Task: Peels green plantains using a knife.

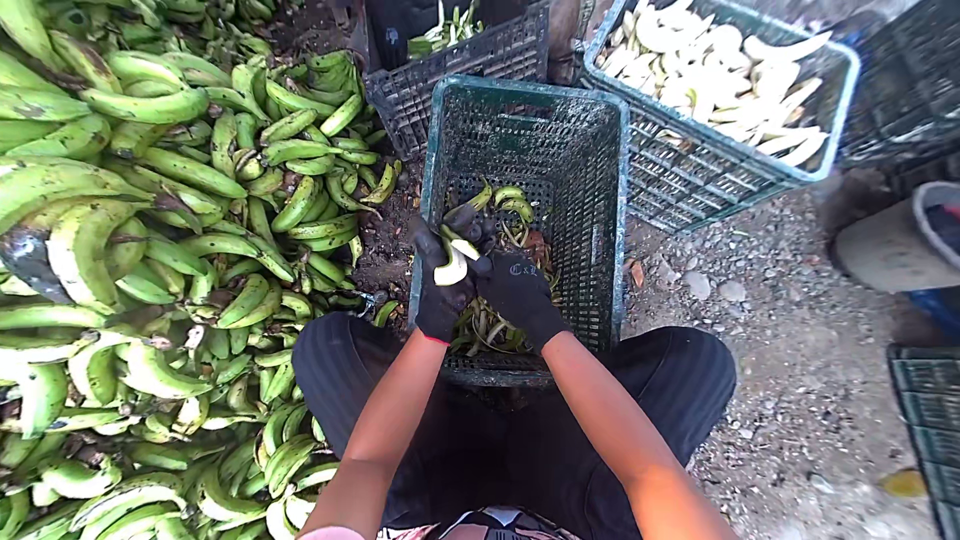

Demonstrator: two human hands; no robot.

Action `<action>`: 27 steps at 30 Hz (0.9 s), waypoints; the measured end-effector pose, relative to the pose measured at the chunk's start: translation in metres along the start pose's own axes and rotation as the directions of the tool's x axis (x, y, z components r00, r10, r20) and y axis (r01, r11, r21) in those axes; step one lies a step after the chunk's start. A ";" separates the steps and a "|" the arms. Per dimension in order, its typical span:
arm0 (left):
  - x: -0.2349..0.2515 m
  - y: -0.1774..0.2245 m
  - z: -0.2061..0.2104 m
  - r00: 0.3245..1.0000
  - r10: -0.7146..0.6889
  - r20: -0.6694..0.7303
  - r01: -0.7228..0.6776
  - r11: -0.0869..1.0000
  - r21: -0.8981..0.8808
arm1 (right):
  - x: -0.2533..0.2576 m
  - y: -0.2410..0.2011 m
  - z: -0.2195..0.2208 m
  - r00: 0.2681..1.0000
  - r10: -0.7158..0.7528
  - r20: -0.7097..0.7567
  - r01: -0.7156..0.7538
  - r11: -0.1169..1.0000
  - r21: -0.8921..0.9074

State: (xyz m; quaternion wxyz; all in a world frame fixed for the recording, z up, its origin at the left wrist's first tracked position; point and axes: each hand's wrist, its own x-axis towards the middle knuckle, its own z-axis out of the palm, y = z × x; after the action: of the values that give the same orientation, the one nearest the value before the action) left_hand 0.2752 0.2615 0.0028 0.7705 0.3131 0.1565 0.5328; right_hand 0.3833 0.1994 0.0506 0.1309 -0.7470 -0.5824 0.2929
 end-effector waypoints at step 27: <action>-0.010 -0.076 -0.011 0.976 -0.140 -0.165 0.112 0.980 -0.166 | -0.029 0.127 -0.081 0.850 -0.194 0.490 -0.325 0.540 0.776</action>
State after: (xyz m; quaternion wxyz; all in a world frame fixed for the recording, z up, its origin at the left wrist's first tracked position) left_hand 0.3200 0.2376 -0.0562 0.8080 0.1932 0.2013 0.5190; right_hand 0.5278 0.1469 0.0550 0.2967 -0.5040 -0.3523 0.7307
